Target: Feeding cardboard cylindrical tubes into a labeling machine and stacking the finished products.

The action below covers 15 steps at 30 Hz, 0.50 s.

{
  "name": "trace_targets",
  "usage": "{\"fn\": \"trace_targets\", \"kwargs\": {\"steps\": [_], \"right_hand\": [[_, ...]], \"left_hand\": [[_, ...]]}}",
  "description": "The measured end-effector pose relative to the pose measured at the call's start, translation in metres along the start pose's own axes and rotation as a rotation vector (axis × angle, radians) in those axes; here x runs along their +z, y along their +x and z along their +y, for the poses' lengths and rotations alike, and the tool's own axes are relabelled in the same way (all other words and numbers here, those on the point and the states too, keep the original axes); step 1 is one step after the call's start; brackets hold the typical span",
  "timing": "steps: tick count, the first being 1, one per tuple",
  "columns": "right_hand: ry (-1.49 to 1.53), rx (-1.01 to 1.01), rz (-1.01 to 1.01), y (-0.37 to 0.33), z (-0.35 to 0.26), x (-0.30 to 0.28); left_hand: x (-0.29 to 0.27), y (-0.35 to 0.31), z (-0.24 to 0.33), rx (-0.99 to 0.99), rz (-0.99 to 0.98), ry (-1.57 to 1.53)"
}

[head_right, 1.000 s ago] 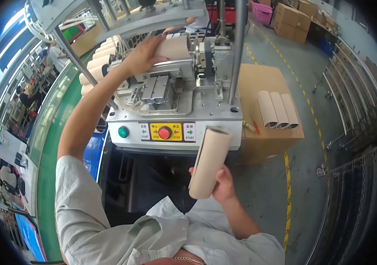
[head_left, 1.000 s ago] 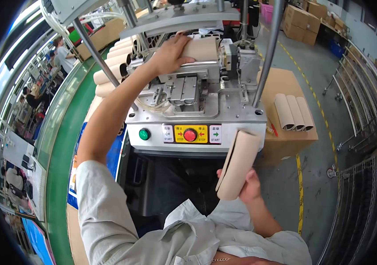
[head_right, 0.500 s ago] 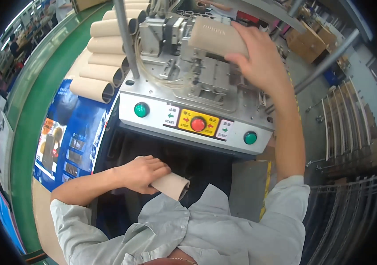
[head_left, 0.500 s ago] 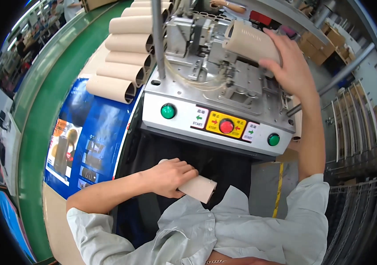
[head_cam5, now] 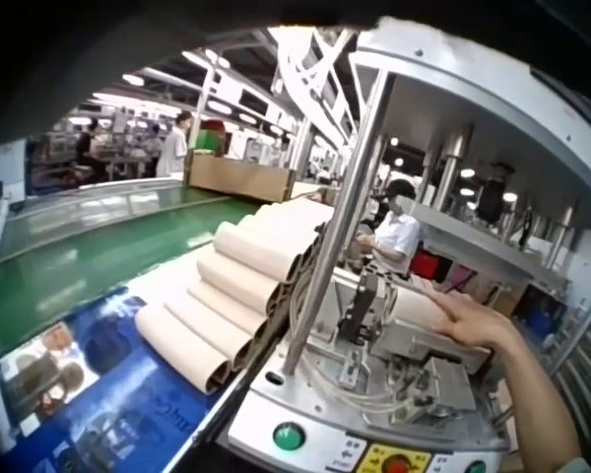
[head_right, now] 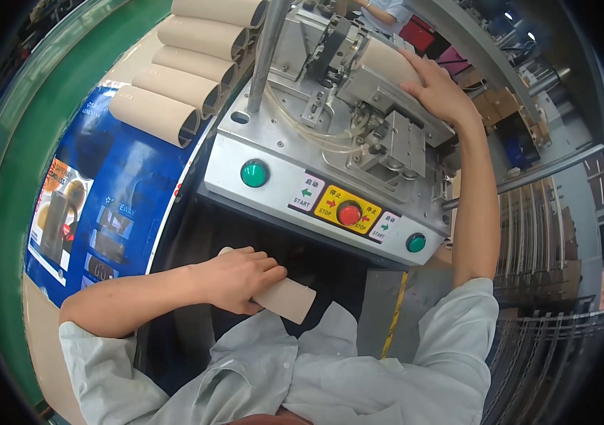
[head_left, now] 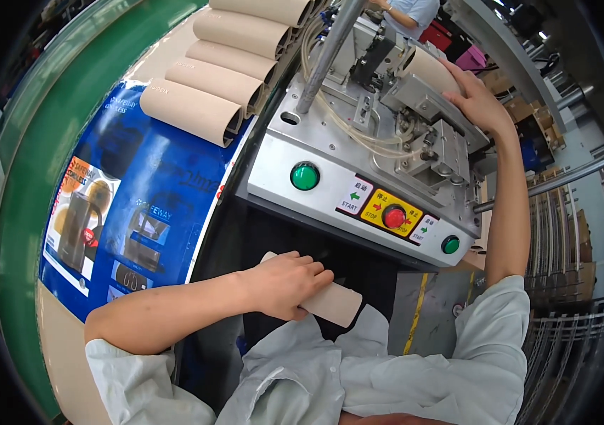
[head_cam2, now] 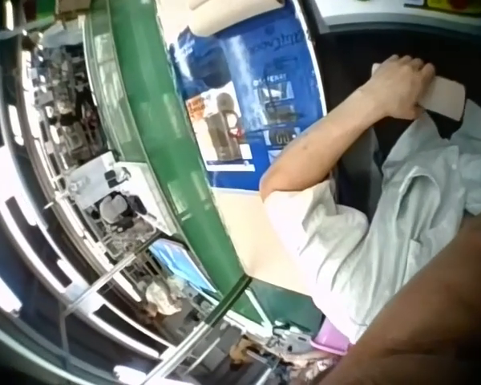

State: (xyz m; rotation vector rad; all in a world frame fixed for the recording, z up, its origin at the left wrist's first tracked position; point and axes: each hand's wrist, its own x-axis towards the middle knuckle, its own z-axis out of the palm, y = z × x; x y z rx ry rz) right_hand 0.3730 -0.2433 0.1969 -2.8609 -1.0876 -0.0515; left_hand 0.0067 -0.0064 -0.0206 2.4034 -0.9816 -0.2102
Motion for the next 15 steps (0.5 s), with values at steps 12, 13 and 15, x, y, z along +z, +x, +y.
{"fn": "trace_targets", "kwargs": {"steps": [12,13,15], "right_hand": [[0.108,0.059,-0.063,0.012,0.012,-0.001],[0.119,0.057,-0.08,0.013,0.014,-0.003],[0.129,0.051,-0.099,0.015,0.016,-0.006]], "left_hand": [[-0.001,0.002,-0.001,-0.02,0.006,0.004],[0.0,0.002,-0.002,-0.021,0.008,0.002],[0.0,0.003,-0.002,-0.024,0.011,-0.001]]}}
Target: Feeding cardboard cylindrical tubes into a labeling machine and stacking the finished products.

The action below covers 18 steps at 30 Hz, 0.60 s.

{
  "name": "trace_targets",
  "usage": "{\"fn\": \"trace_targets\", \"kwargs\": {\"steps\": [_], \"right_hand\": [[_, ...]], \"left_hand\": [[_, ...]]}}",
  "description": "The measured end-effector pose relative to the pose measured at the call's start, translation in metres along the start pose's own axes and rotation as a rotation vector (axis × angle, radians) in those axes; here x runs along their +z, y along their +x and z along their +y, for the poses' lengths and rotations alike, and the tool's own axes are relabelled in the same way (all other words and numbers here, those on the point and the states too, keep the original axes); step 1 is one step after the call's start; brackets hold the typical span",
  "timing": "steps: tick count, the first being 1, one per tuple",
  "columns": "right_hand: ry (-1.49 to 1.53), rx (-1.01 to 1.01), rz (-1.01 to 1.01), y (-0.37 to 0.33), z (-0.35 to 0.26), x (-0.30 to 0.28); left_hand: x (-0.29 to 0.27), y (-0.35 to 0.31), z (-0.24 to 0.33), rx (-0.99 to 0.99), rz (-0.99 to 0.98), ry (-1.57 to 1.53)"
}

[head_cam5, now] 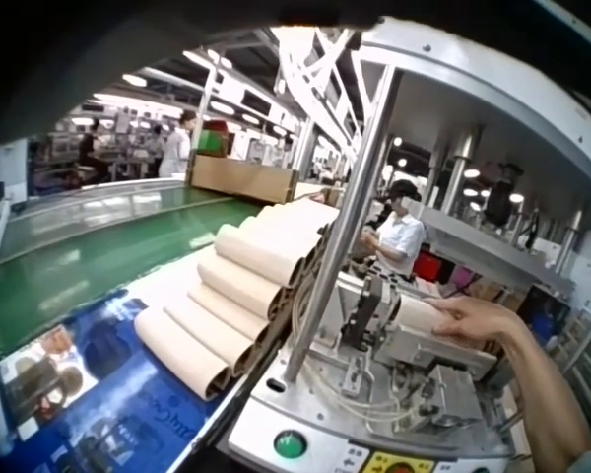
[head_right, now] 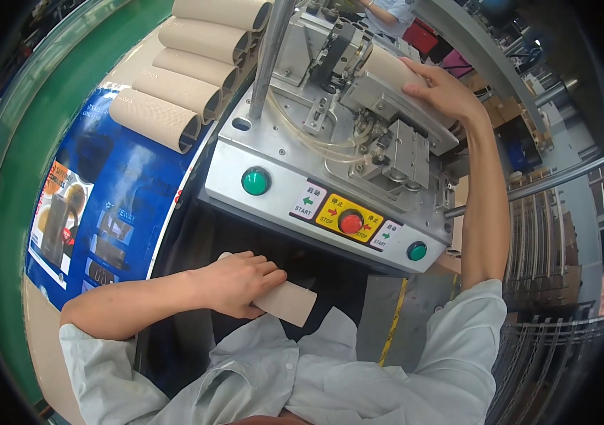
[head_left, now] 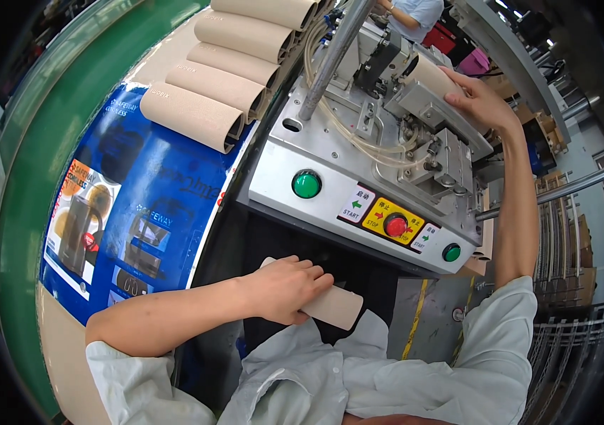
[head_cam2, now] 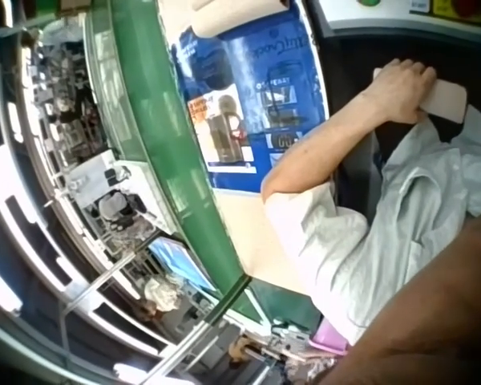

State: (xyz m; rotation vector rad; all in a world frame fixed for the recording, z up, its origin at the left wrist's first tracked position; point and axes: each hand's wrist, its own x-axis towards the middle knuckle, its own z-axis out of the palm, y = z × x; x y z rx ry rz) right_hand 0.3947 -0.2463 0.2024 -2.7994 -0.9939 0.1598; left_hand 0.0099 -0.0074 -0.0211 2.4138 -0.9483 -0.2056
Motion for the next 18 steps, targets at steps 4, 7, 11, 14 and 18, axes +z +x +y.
{"fn": "trace_targets", "kwargs": {"steps": [4,7,11,14,18], "right_hand": [[0.036,-0.057,-0.054,0.002,-0.001,-0.004],[0.014,-0.06,-0.046,0.004,-0.004,0.0],[-0.004,-0.08,0.014,0.003,0.001,0.008],[-0.006,-0.163,0.187,-0.004,0.009,0.021],[0.006,-0.143,0.191,-0.009,-0.022,0.025]], "left_hand": [[0.0,0.0,0.0,-0.004,-0.005,-0.003],[0.0,0.0,0.001,0.003,-0.006,-0.006],[-0.003,0.003,0.001,0.009,-0.031,-0.022],[-0.004,0.009,0.002,-0.015,-0.074,-0.04],[-0.002,0.013,0.004,-0.041,-0.017,-0.048]]}}
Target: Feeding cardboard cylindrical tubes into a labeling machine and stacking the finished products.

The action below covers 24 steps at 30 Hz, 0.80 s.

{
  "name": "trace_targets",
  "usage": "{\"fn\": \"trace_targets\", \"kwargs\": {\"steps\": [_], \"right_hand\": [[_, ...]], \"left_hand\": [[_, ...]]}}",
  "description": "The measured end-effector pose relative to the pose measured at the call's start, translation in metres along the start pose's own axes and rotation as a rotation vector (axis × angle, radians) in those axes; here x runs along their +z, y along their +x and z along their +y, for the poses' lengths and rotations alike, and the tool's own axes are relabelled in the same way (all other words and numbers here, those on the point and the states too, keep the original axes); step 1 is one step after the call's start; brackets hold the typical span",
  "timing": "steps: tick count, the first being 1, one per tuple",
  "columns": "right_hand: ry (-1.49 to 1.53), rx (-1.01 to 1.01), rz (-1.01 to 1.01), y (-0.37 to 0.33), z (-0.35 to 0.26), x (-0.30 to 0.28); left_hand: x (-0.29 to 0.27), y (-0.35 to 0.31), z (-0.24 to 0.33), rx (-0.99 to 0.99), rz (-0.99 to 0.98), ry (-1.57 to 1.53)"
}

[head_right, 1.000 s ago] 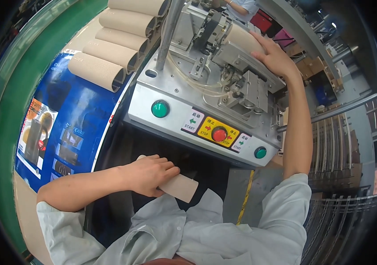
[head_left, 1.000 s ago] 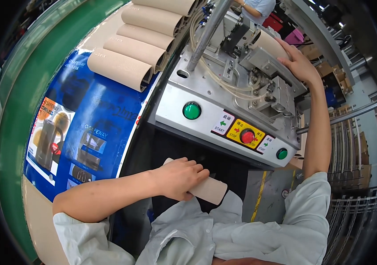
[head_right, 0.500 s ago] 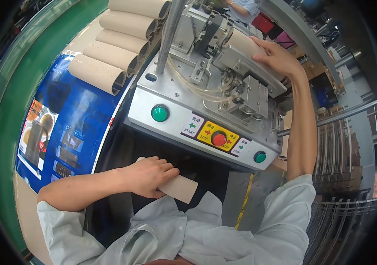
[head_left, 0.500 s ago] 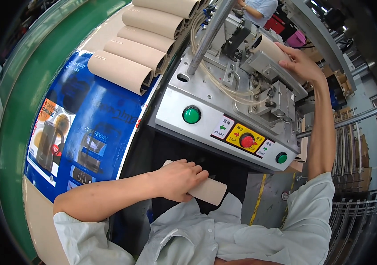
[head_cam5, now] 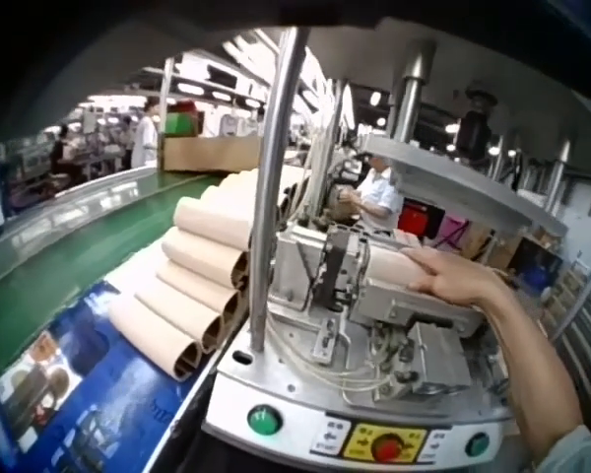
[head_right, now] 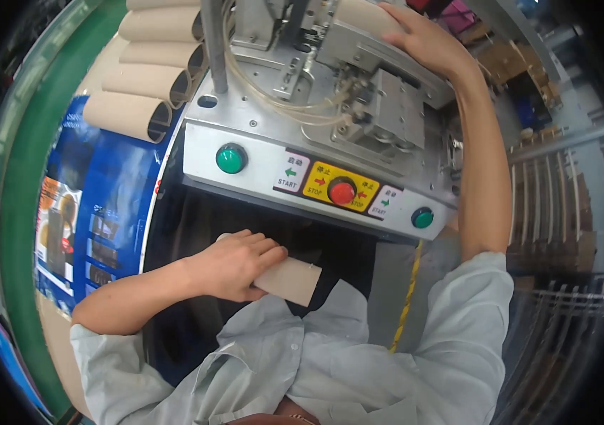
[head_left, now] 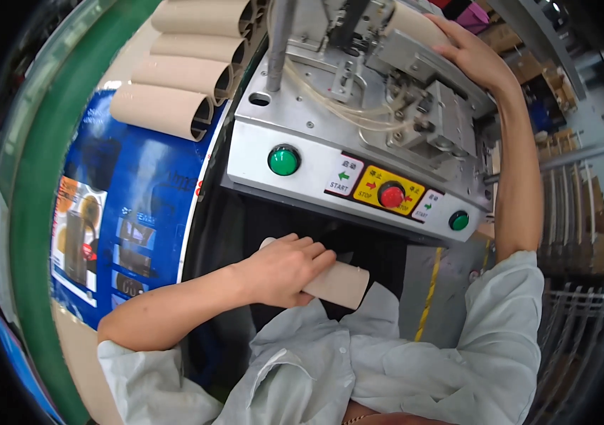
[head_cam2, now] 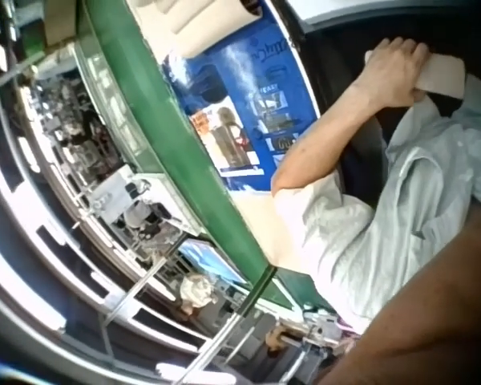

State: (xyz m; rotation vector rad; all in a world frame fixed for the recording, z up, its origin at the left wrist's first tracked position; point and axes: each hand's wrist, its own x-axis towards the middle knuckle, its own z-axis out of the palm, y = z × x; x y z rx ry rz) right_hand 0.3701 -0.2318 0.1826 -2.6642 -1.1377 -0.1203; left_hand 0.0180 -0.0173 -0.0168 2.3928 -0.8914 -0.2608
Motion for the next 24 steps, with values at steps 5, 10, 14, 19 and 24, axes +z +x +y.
{"fn": "trace_targets", "kwargs": {"steps": [5,10,14,19,24], "right_hand": [[0.057,0.104,-0.198,-0.003,0.024,-0.002],[0.212,0.078,0.48,-0.093,0.001,0.017],[0.315,-0.264,1.106,-0.197,-0.015,0.079],[0.125,-0.102,0.956,-0.247,-0.029,0.128],[0.922,-0.033,0.641,-0.263,-0.093,0.145]], "left_hand": [[-0.013,0.005,0.005,0.005,0.131,0.051],[-0.038,-0.008,0.028,-0.098,0.404,0.261],[-0.059,-0.026,0.029,-0.32,0.477,0.393],[-0.051,-0.025,0.007,-0.285,0.402,0.425],[-0.038,-0.028,-0.001,-0.208,0.683,0.44]]}}
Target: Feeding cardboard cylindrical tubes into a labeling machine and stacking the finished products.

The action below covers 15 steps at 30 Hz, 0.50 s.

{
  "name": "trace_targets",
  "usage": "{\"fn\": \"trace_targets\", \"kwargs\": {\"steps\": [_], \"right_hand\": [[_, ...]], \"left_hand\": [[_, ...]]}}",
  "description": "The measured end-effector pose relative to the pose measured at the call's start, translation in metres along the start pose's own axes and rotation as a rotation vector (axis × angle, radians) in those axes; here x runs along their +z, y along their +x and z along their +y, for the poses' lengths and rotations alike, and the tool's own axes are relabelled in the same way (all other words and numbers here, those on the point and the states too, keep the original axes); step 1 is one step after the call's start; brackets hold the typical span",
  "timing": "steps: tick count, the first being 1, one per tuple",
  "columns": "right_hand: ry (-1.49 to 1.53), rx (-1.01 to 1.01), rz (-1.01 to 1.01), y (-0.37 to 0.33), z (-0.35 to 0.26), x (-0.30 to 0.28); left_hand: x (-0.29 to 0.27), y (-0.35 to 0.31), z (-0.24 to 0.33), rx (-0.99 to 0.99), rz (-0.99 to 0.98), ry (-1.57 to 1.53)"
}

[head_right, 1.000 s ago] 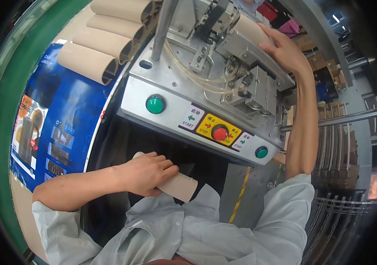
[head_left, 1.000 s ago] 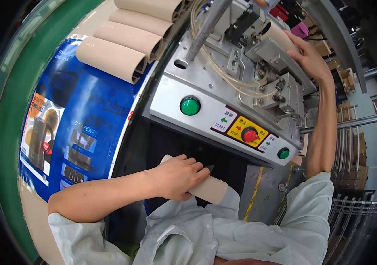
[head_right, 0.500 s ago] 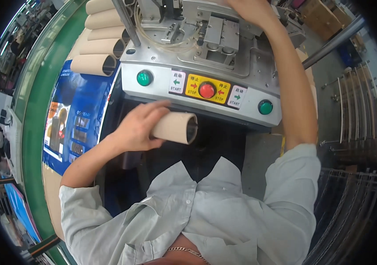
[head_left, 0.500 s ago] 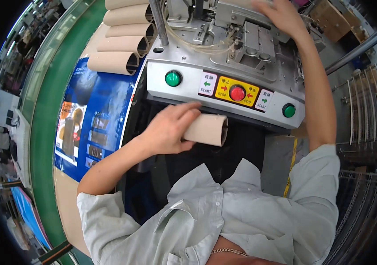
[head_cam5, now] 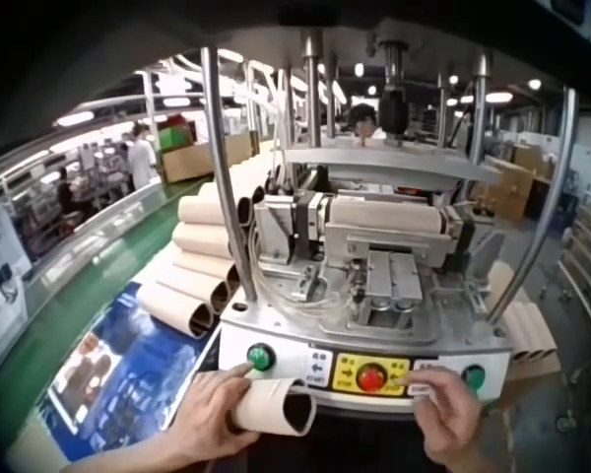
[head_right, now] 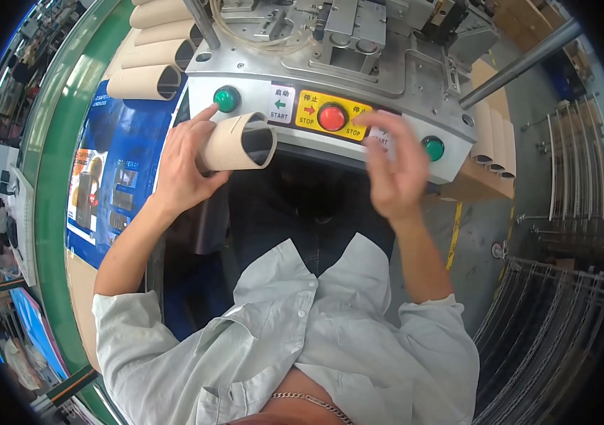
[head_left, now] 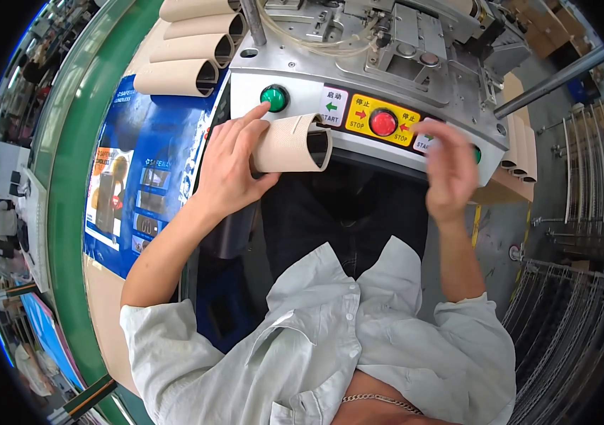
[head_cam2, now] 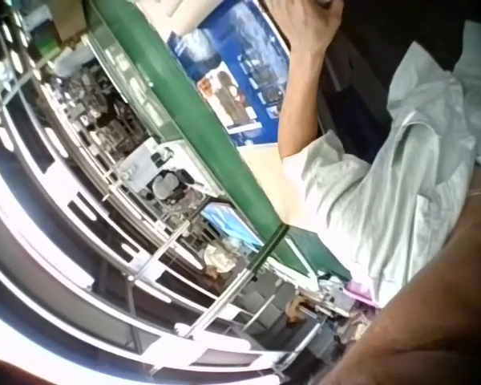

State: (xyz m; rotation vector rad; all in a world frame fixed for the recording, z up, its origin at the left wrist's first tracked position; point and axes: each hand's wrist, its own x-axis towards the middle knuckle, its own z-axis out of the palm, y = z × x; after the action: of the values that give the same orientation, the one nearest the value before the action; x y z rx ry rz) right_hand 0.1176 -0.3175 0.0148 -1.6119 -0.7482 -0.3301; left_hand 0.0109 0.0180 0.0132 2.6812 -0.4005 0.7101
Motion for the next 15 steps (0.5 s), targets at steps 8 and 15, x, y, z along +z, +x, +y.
{"fn": "trace_targets", "kwargs": {"steps": [8,15], "right_hand": [[0.457,0.508,-0.139,-0.007,-0.006,0.1],[0.287,0.523,-0.086,0.002,-0.005,0.13]], "left_hand": [[0.0,-0.001,0.005,0.07,0.172,0.036],[0.001,-0.004,0.005,0.038,0.172,0.065]]}}
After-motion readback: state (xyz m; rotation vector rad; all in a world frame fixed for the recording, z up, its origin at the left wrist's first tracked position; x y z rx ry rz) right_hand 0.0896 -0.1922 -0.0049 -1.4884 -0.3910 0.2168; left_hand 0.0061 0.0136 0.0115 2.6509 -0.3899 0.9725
